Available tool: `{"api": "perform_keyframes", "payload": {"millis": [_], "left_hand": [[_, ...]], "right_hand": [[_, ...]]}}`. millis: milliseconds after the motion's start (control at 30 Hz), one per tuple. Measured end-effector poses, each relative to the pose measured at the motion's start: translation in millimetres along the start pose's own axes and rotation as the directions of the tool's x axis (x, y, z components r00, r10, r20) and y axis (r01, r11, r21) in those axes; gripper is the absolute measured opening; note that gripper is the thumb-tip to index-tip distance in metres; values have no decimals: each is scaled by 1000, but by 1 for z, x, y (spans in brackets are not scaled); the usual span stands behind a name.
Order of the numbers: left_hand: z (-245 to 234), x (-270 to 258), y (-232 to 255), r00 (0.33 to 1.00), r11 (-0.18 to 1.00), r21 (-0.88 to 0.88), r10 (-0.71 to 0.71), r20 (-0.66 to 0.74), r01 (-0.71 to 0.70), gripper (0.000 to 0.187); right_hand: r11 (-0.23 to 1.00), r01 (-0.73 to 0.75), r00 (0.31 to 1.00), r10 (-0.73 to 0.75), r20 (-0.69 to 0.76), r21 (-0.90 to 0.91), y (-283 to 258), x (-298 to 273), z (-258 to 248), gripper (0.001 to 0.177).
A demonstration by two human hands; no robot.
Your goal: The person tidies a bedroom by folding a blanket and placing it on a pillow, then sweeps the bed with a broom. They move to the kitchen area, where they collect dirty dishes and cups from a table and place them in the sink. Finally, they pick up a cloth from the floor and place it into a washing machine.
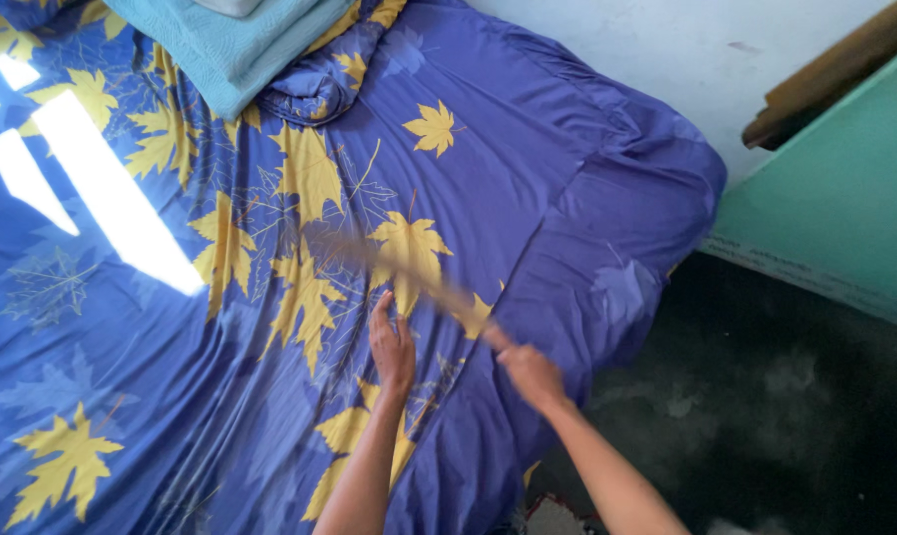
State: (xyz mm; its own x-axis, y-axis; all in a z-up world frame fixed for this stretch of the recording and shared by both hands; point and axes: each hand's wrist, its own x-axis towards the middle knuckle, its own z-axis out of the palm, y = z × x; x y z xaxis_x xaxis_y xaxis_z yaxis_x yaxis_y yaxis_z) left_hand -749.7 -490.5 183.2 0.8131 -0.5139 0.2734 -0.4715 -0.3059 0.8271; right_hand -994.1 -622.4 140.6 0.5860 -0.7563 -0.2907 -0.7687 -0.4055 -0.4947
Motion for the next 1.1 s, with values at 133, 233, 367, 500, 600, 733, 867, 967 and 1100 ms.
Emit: {"api": "perform_keyframes", "payload": {"millis": [133, 233, 367, 500, 600, 733, 867, 967, 1100], "left_hand": [[18, 17, -6, 985, 991, 1, -135, -108, 136, 42], [27, 45, 13, 953, 979, -16, -203, -223, 205, 39], [48, 86, 64, 906, 994, -17, -103, -410, 105, 31], [87, 137, 100, 930, 988, 149, 87, -358, -35, 28], [125, 148, 106, 990, 975, 216, -23, -136, 53, 30], [200, 152, 99, 970, 926, 313, -238, 55, 210, 45], [277, 158, 111, 823, 847, 477, -435, 365, 236, 105], [334, 158, 102, 899, 756, 551, -437, 21, 354, 81], [385, 150, 74, 889, 681, 620, -454, -60, 390, 16]], "right_hand": [[811, -212, 625, 542, -562, 545, 32, 83, -47, 58], [864, -7, 737, 344, -581, 503, -8, 94, -76, 55], [817, 449, 880, -336, -334, 361, -70, 89, -79, 53], [848, 498, 814, -529, 239, 181, -91, 127, -67, 42], [772, 624, 764, -635, 116, 122, -72, 205, -83, 43], [853, 490, 847, -515, -135, -178, 6, 364, -176, 42], [840, 208, 862, -400, -312, -501, 78, 502, -245, 81], [844, 190, 962, -262, -75, -502, 111, 575, -252, 78], [688, 556, 819, -550, 166, -466, 151, 632, -265, 15]]}}
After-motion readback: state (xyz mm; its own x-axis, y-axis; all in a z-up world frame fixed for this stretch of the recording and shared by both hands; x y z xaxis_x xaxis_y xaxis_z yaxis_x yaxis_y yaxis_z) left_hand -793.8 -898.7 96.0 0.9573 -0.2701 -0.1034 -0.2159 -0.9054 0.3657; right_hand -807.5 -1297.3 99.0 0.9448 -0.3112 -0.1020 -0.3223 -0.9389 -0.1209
